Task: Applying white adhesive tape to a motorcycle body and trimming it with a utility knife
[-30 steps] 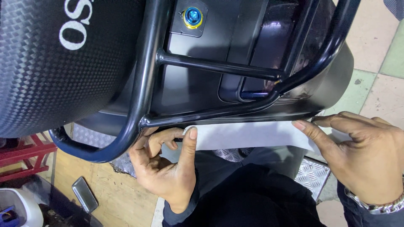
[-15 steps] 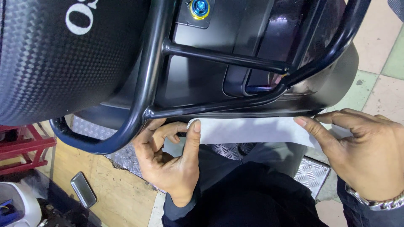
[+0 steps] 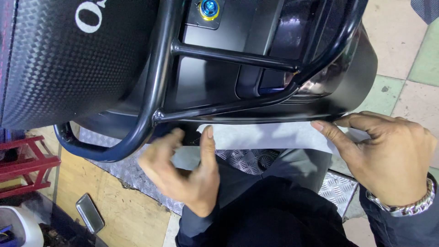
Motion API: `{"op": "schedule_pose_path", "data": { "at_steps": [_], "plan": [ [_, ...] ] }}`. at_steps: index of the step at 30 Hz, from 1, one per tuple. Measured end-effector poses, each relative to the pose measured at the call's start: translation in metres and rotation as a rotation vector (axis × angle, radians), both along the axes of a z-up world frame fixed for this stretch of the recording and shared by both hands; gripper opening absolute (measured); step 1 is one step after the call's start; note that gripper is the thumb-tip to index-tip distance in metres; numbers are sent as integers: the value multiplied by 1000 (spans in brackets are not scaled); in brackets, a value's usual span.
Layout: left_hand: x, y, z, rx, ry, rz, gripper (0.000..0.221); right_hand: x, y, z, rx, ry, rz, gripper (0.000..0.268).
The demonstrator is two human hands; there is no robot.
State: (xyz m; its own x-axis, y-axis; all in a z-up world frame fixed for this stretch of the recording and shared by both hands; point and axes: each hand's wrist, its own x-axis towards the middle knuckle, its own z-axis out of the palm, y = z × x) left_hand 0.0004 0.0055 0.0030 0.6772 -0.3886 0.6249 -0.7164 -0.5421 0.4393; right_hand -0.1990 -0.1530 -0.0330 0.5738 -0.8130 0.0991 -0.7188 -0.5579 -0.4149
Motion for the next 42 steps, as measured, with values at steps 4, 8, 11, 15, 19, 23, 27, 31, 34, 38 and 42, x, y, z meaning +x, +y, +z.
{"op": "schedule_pose_path", "data": {
  "at_steps": [4, 8, 11, 15, 19, 23, 27, 31, 34, 38, 42],
  "plan": [
    [-10, 9, -26, 251, -375, -406, 19, 1, -2, 2, -4, 8, 4, 40],
    [-16, 9, -34, 512, -564, -418, 31, 1, -1, 4, 14, -11, 3, 38],
    [-22, 9, -40, 641, -622, -428, 41, 1, -3, 5, 37, -14, 1, 37],
    [-33, -5, -22, 622, -611, -473, 34, -1, -1, 3, 27, -28, 5, 37],
    [-37, -15, -20, 586, -597, -488, 32, -1, 3, 2, 39, -50, -5, 33],
    [-29, -9, -24, 490, -493, -545, 35, 4, 10, 5, 120, -112, -59, 35],
    [-5, 5, 1, 576, -390, -474, 36, 10, 14, 10, 174, -134, -80, 36],
    [19, 36, -15, 508, -470, -329, 45, 14, 18, 12, 257, -153, -114, 30],
    [29, 56, -21, 443, -448, -306, 46, 13, 21, 11, 266, -178, -114, 30],
    [32, 58, 3, 98, -150, -358, 31, 13, 24, 10, 293, -218, -109, 27],
    [30, 50, 2, 76, -145, -383, 26, 11, 28, 6, 261, -218, -98, 27]
  ]
}}
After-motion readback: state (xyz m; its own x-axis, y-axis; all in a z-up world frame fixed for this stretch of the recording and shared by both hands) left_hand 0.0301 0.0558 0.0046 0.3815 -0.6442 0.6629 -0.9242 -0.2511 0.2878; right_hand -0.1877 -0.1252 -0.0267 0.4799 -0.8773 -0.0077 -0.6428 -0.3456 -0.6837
